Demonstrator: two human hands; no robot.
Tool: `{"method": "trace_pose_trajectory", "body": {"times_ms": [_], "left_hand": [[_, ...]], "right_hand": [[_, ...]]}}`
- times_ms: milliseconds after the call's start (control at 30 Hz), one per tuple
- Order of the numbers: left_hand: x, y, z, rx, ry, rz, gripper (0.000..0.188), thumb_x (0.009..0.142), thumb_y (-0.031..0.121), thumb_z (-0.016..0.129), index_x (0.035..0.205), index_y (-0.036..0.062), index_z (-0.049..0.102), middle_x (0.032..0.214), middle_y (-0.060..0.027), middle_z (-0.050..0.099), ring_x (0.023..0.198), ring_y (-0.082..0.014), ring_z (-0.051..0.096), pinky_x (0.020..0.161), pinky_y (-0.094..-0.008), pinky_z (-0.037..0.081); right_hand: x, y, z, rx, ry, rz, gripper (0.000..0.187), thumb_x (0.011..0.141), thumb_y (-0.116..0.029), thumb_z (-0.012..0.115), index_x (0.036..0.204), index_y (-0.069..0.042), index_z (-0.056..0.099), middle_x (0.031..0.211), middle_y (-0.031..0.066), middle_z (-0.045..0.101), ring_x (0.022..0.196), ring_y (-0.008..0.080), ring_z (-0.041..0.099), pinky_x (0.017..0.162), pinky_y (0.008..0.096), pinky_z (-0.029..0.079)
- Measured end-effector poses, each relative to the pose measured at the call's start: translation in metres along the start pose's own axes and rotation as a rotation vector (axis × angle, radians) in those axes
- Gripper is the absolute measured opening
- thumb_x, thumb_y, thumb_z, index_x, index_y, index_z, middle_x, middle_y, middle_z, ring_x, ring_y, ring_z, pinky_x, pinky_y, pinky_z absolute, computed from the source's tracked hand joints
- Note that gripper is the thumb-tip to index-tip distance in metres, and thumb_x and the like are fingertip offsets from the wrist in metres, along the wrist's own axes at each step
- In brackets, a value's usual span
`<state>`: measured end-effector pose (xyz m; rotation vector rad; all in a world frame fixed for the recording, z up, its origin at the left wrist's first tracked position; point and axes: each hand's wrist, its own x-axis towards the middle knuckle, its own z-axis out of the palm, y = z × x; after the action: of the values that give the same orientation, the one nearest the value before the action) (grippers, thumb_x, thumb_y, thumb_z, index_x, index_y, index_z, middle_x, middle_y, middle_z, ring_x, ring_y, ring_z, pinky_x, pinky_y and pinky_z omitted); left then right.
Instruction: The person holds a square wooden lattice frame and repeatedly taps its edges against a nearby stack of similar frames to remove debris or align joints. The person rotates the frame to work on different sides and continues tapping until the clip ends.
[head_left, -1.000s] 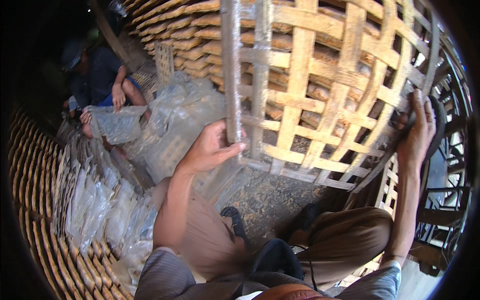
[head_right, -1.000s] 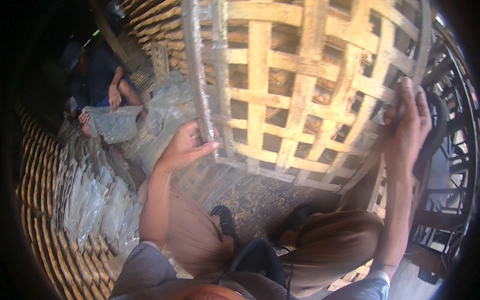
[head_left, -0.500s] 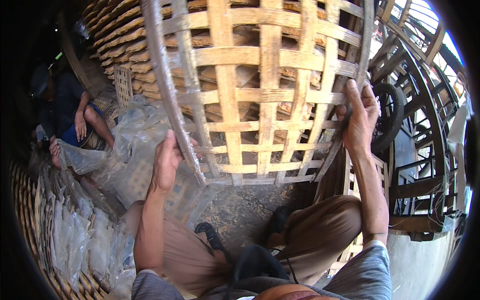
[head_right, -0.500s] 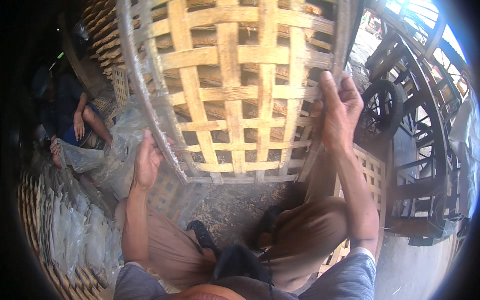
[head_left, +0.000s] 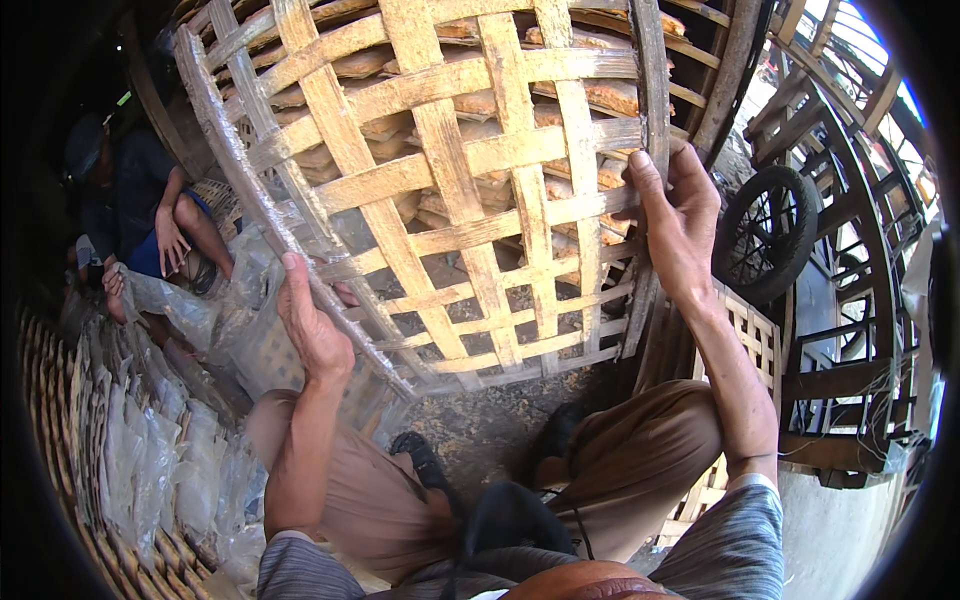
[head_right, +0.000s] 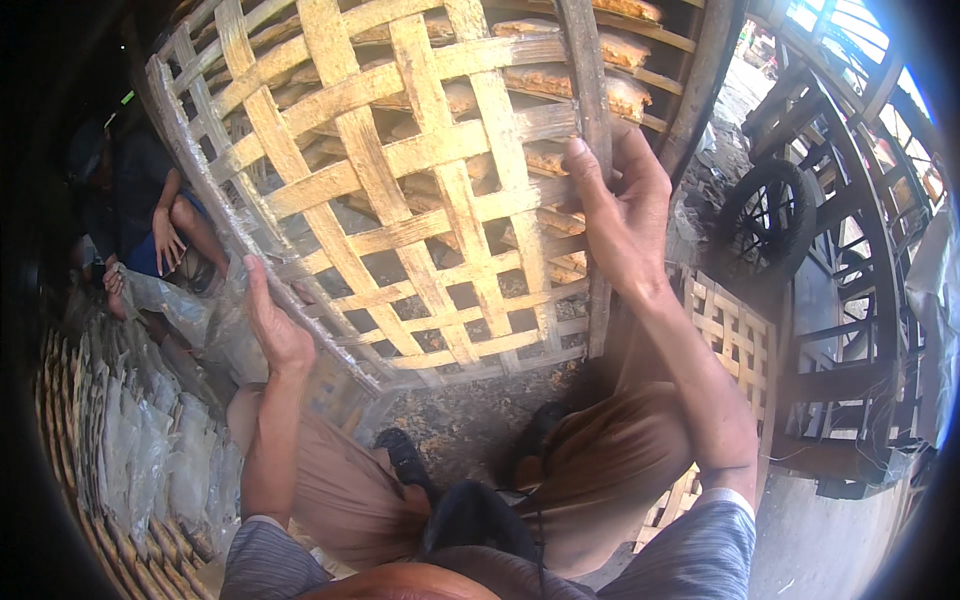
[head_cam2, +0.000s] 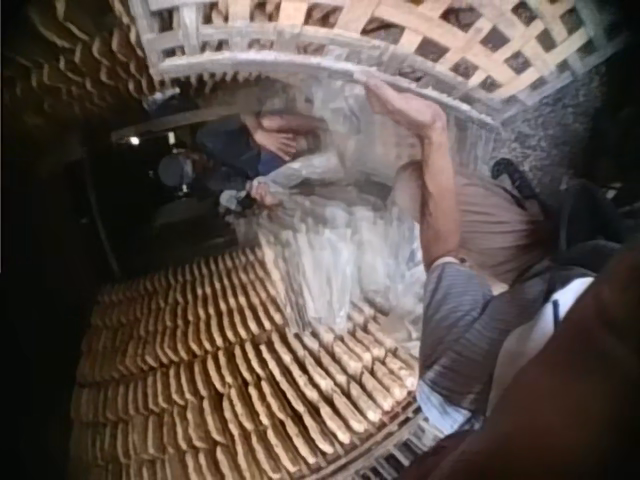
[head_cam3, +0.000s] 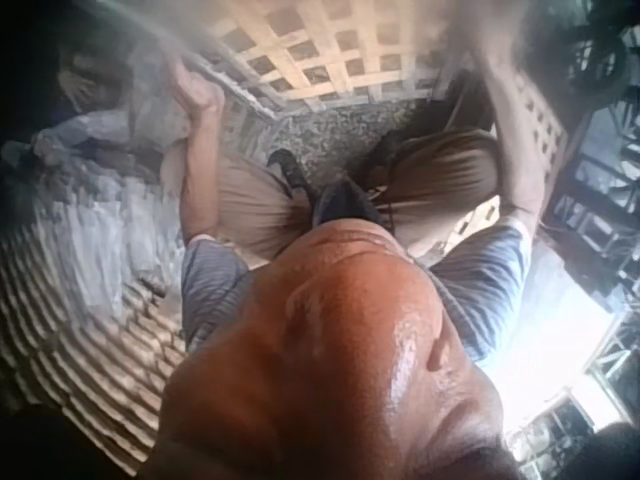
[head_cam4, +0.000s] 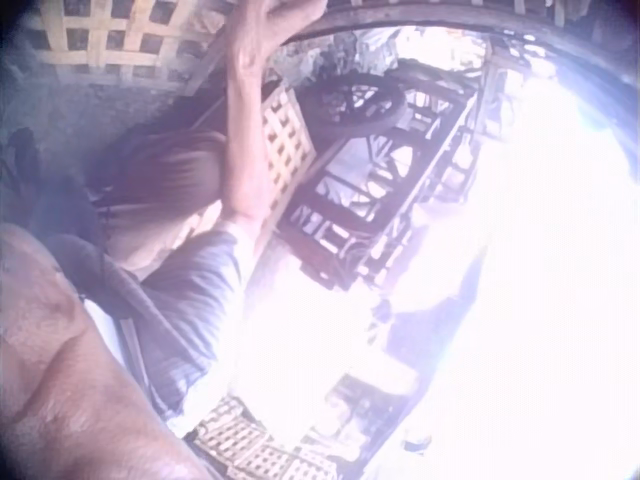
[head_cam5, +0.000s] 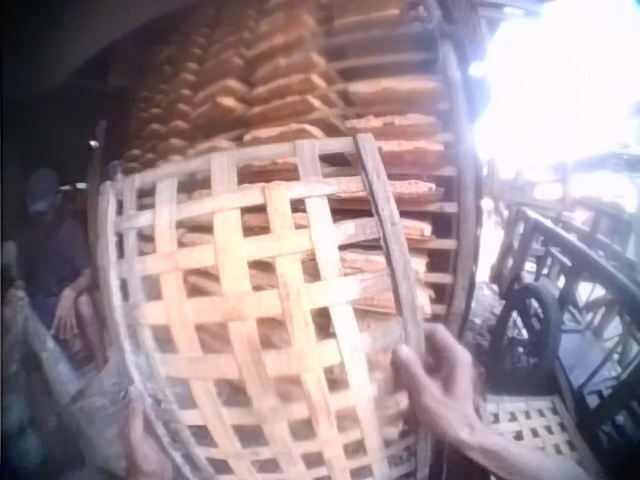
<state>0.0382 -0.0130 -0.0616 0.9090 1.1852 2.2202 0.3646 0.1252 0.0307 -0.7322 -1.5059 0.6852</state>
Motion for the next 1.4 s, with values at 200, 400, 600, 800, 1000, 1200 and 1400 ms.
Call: {"method": "trace_pose_trajectory", "body": {"times_ms": [200,400,600,800,1000,1200,1400], "left_hand": [[0.001,0.009,0.009,0.048,0.041,0.036,0.047,0.112,0.050,0.053,0.105,0.0054,0.065,0.078,-0.0023,0.062,0.064,-0.0094,0.058,0.057,-0.0250,0.046],[-0.002,0.020,0.015,0.159,0.042,0.077,0.051,0.112,0.051,0.052,0.097,0.0047,0.065,0.070,-0.0031,0.062,0.057,-0.0095,0.057,0.052,-0.0236,0.045],[0.000,0.023,0.010,0.294,-0.083,0.203,0.049,0.113,0.046,0.053,0.094,0.0030,0.067,0.073,-0.0035,0.065,0.060,-0.0096,0.061,0.051,-0.0251,0.048],[-0.002,0.019,0.008,0.324,-0.146,0.147,0.044,0.114,0.043,0.053,0.097,0.0044,0.068,0.077,-0.0049,0.066,0.060,-0.0112,0.061,0.054,-0.0260,0.049],[-0.003,0.018,0.016,0.301,-0.190,0.080,0.052,0.111,0.049,0.057,0.112,-0.0009,0.072,0.086,-0.0014,0.063,0.065,-0.0099,0.062,0.055,-0.0245,0.050],[0.000,0.022,0.019,0.312,-0.103,0.060,0.050,0.112,0.047,0.055,0.094,0.0027,0.067,0.080,-0.0025,0.063,0.063,-0.0098,0.061,0.055,-0.0248,0.048],[-0.003,0.021,0.016,0.324,-0.146,0.091,0.057,0.110,0.053,0.056,0.110,-0.0009,0.072,0.085,-0.0015,0.064,0.067,-0.0092,0.062,0.056,-0.0241,0.050]], "right_hand": [[0.015,-0.001,-0.024,-0.574,0.013,-0.680,0.058,0.095,-0.016,0.080,0.149,-0.014,0.060,0.123,0.0144,0.069,0.089,0.0233,0.076,0.067,0.0380,0.064],[0.005,-0.027,-0.052,-1.085,-0.232,-0.636,0.054,0.096,-0.019,0.078,0.148,-0.017,0.065,0.107,0.0107,0.070,0.069,0.0188,0.067,0.059,0.0368,0.055],[0.002,-0.032,-0.070,-0.744,-0.486,-0.189,0.017,0.095,-0.012,0.076,0.109,-0.004,0.081,0.085,0.0184,0.074,0.072,0.0327,0.073,0.070,0.0420,0.055],[0.002,-0.024,-0.069,-0.960,-0.560,-0.251,0.020,0.095,-0.003,0.072,0.112,-0.001,0.082,0.066,0.0155,0.069,0.048,0.0148,0.061,0.052,0.0322,0.047],[0.000,-0.010,-0.061,-0.880,-0.448,-0.286,0.015,0.100,-0.008,0.071,0.087,0.000,0.073,0.057,0.0091,0.062,0.045,0.0141,0.057,0.049,0.0311,0.042],[-0.004,-0.005,-0.058,-0.759,-0.456,-0.283,0.039,0.108,-0.020,0.067,0.077,0.000,0.054,0.057,0.0067,0.036,0.054,0.0132,0.030,0.050,0.0353,0.029],[-0.016,-0.032,-0.024,-0.668,-0.335,-0.345,0.015,0.098,-0.013,0.075,0.103,0.001,0.074,0.074,0.0148,0.066,0.060,0.0267,0.066,0.063,0.0331,0.051]]}}
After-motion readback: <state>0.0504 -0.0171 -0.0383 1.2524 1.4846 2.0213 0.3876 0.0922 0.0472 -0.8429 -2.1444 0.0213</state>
